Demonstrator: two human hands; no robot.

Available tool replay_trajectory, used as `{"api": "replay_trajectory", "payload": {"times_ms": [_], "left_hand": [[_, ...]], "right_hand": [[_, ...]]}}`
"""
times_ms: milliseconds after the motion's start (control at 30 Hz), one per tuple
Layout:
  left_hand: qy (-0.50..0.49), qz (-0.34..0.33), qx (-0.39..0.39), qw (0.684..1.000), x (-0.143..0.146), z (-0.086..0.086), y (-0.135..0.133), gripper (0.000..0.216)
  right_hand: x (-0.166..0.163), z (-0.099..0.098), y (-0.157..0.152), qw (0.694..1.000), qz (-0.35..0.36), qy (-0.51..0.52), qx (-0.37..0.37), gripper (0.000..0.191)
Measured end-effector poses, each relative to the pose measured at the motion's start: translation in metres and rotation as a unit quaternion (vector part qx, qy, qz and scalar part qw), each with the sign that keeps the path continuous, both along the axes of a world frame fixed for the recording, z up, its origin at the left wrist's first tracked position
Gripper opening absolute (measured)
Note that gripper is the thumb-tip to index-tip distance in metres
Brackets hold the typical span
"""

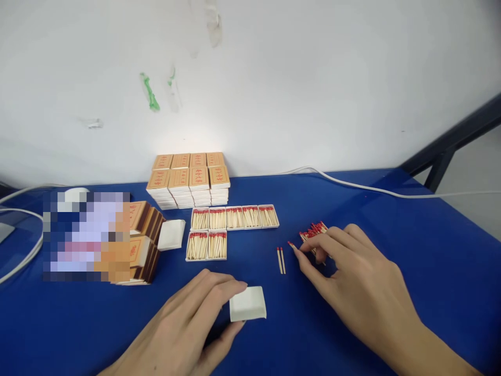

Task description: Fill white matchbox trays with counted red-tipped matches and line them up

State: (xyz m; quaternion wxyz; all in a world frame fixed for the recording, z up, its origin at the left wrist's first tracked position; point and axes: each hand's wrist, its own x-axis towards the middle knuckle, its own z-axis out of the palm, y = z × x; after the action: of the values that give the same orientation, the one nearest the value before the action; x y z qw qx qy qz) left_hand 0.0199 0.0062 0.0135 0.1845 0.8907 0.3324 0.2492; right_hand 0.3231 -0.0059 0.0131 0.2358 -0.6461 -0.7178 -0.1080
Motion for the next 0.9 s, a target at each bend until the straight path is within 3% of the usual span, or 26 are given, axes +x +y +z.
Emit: {"api": "replay_trajectory", "payload": {"times_ms": [267, 900], "left_hand": [[-0.005, -0.002, -0.028, 1.0, -0.003, 0.002, -0.003, 0.032], [-0.007, 0.005, 0.001, 1.0, 0.001, 0.0, -0.001, 0.028]], "right_hand": [[-0.019, 0.003, -0.002, 0.999, 0.032, 0.04, -0.013, 0.037], [-0.015, 0.003, 0.001, 0.986, 0.048, 0.129, -0.097, 0.032]]}}
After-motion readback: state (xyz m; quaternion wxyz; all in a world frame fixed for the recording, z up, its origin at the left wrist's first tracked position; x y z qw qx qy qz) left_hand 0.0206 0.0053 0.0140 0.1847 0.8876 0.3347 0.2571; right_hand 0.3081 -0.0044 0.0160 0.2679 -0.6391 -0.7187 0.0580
